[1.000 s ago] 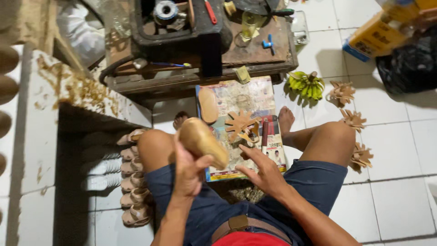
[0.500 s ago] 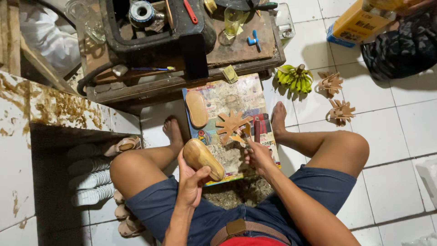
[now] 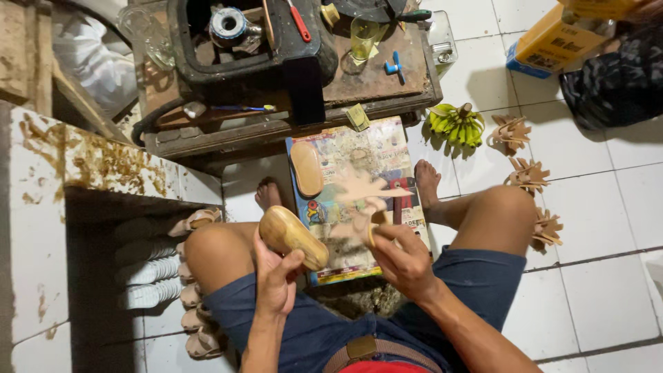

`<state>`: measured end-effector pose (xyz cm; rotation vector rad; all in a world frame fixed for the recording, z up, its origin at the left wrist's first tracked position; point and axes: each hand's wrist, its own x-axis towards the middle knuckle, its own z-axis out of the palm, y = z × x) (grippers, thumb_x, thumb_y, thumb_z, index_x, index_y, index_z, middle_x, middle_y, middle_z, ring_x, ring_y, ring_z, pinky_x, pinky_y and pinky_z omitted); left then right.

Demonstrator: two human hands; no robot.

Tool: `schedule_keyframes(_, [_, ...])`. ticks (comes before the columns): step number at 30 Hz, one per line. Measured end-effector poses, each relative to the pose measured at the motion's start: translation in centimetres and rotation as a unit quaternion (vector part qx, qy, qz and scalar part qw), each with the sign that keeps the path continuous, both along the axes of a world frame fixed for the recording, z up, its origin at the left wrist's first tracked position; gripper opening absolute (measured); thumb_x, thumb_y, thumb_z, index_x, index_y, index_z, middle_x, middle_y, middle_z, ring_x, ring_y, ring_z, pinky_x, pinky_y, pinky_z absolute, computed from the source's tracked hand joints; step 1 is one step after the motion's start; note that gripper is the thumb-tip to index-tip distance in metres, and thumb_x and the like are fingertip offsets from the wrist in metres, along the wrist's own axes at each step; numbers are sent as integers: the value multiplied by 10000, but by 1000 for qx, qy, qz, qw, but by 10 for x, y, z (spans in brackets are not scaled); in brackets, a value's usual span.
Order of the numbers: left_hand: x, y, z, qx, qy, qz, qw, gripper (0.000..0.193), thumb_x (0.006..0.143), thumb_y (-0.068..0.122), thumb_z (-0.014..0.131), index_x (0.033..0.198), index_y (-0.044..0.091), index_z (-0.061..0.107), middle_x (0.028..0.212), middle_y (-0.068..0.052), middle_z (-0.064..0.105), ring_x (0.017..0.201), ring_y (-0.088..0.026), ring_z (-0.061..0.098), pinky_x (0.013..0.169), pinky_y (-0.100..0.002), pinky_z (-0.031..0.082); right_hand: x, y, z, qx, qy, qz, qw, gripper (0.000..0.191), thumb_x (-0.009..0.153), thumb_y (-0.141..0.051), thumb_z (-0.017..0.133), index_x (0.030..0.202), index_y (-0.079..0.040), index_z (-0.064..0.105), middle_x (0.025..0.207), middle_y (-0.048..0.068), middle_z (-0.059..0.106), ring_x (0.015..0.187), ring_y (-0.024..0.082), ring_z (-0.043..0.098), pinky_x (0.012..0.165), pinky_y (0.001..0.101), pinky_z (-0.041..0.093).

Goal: The person sits on the floor and assembles sandals by hand. They pick up a sole and a star-shaped upper, wrap the upper around the sole, and then use a sanding tool to smooth the edges of the assembled sandal. The finished sandal is placed on a nearby shelf.

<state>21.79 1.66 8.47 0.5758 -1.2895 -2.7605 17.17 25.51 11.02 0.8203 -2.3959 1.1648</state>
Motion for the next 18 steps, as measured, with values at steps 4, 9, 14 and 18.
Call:
schedule_keyframes(4, [-8,2,-6,-63,14,31,997,956,778,61,786,1551,136,229,1426,-126,503,1302,-231,557,1060,-344,529,11,1,32,2,47,133,990,301,800,-46,843,1044,42,690,1044,148,655,914,289,636,774,387,535])
schedule_keyframes(9, [11,23,-28,-31,86,6,996,845,808,27,777,1525,76,334,1317,-113,550,1195,-228,580,978,-358,545,23,-18,42,3,66,119,991,309,797,-104,857,1040,0,696,1047,124,685,981,314,644,853,417,540])
schedule_keyframes(14, [33,48,-41,70,61,-19,995,629,855,67,762,1403,17,457,1240,-130,606,1131,-231,626,957,-357,562,40,-23,40,-38,30,6,999,322,767,-38,835,1069,-21,723,1074,114,714,1075,329,652,922,427,544])
schedule_keyframes(18, [35,62,-34,154,28,-32,987,474,893,98,750,1304,-30,554,1179,-144,650,1080,-234,663,941,-355,575,43,-15,28,-47,71,-14,996,366,787,22,845,1110,-22,680,1126,139,677,1099,322,662,916,406,575])
